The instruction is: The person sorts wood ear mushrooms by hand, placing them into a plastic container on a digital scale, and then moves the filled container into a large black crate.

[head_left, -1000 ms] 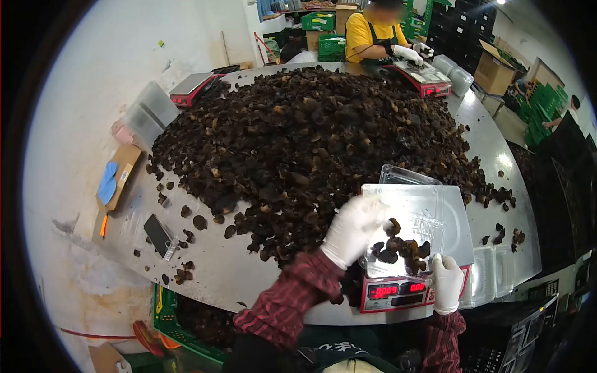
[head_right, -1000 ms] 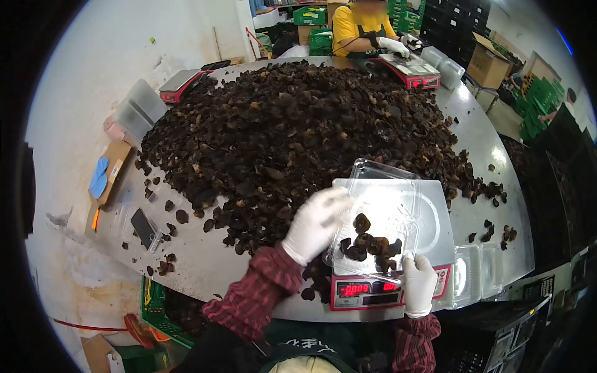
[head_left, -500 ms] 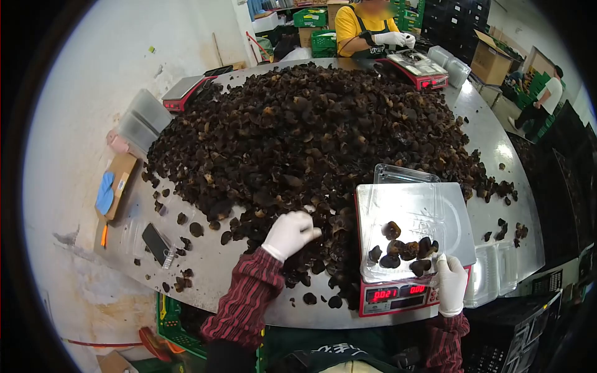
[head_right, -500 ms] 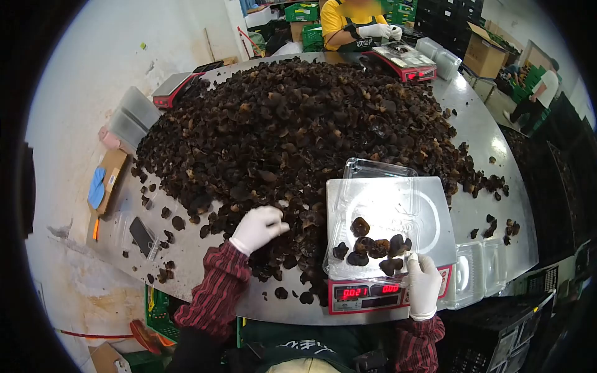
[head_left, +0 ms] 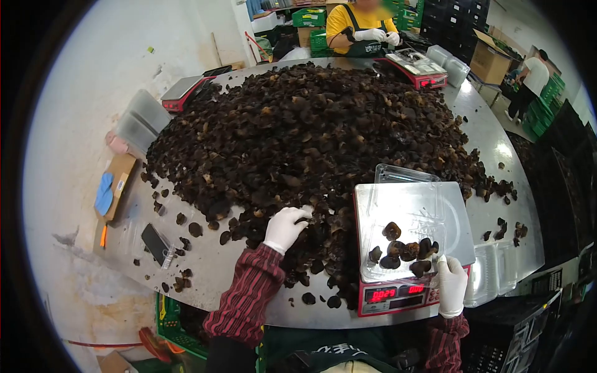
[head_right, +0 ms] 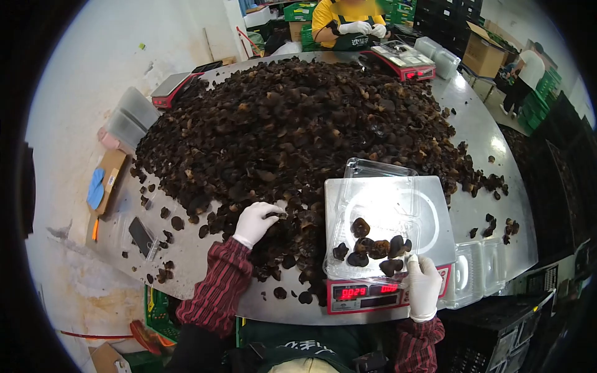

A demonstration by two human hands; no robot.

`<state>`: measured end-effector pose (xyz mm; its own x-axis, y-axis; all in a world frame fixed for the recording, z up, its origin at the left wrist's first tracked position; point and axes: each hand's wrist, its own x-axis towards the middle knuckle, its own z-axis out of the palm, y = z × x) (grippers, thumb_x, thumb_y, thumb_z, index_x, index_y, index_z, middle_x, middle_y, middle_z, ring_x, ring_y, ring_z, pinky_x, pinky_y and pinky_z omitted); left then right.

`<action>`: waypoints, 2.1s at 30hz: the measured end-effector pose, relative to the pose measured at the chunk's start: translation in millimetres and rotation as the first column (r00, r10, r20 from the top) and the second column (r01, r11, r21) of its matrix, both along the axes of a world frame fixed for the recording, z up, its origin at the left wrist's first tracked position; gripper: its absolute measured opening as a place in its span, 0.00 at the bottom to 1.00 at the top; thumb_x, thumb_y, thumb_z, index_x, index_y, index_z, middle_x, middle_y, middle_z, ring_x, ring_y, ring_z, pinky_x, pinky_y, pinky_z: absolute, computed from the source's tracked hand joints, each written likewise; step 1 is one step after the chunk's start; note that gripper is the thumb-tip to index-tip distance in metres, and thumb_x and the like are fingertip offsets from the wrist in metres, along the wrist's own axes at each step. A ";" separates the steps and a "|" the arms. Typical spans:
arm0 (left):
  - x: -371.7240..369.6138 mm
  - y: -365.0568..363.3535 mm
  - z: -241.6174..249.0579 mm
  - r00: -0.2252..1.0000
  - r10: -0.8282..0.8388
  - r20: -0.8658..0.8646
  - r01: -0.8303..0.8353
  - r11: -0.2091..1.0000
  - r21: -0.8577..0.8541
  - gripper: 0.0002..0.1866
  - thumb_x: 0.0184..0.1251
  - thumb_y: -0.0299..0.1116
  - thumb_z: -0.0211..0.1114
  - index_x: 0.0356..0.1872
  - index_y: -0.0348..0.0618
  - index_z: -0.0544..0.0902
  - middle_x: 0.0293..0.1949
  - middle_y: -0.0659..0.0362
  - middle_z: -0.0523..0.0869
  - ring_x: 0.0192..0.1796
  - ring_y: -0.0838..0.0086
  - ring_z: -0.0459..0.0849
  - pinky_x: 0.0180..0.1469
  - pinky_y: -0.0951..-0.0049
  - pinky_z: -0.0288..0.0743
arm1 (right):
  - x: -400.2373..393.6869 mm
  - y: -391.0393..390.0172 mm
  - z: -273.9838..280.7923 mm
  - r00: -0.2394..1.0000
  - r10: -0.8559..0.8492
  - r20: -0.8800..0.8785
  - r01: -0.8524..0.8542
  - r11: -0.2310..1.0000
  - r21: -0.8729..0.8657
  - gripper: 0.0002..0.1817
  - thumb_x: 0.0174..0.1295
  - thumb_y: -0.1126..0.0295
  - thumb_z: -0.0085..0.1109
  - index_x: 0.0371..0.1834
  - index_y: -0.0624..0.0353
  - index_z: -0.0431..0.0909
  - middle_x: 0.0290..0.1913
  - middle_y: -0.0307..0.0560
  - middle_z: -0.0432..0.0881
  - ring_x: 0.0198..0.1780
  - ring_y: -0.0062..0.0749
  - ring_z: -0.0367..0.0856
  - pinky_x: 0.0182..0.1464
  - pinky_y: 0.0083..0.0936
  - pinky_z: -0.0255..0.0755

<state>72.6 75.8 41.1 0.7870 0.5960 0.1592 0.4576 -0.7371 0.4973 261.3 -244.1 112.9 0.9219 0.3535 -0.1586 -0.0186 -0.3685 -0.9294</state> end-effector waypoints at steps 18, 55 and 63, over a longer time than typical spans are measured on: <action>-319.5 -48.1 25.3 0.775 0.527 -0.350 -0.544 0.837 0.056 0.25 0.50 0.40 0.72 0.53 0.51 0.81 0.49 0.47 0.82 0.52 0.54 0.80 0.55 0.61 0.74 | 13.3 -11.1 -20.0 0.993 0.004 0.119 -0.002 1.000 -0.013 0.15 0.71 0.63 0.50 0.36 0.65 0.80 0.16 0.33 0.70 0.15 0.12 0.64 0.18 0.14 0.57; 99.2 -152.5 79.3 0.857 -0.514 -0.045 0.508 0.826 0.242 0.27 0.51 0.47 0.69 0.54 0.54 0.77 0.59 0.54 0.73 0.50 0.55 0.78 0.44 0.59 0.76 | -2.6 3.8 -23.2 0.975 0.117 0.187 -0.109 0.993 -0.053 0.11 0.63 0.70 0.55 0.39 0.68 0.80 0.24 0.48 0.79 0.24 0.21 0.74 0.28 0.23 0.67; 46.6 -117.8 97.2 0.849 -0.408 0.337 0.279 0.886 0.370 0.25 0.51 0.40 0.68 0.52 0.46 0.79 0.49 0.52 0.79 0.51 0.56 0.79 0.49 0.61 0.75 | -1.7 1.1 -22.1 0.982 0.117 0.148 -0.120 0.993 0.014 0.15 0.71 0.64 0.50 0.37 0.66 0.79 0.20 0.36 0.74 0.16 0.14 0.66 0.18 0.15 0.59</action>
<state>119.3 -42.0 138.3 0.7628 0.1723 0.6232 -0.0406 -0.9492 0.3122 259.7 -243.0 90.9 0.8858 0.4638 -0.0152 0.1613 -0.3385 -0.9271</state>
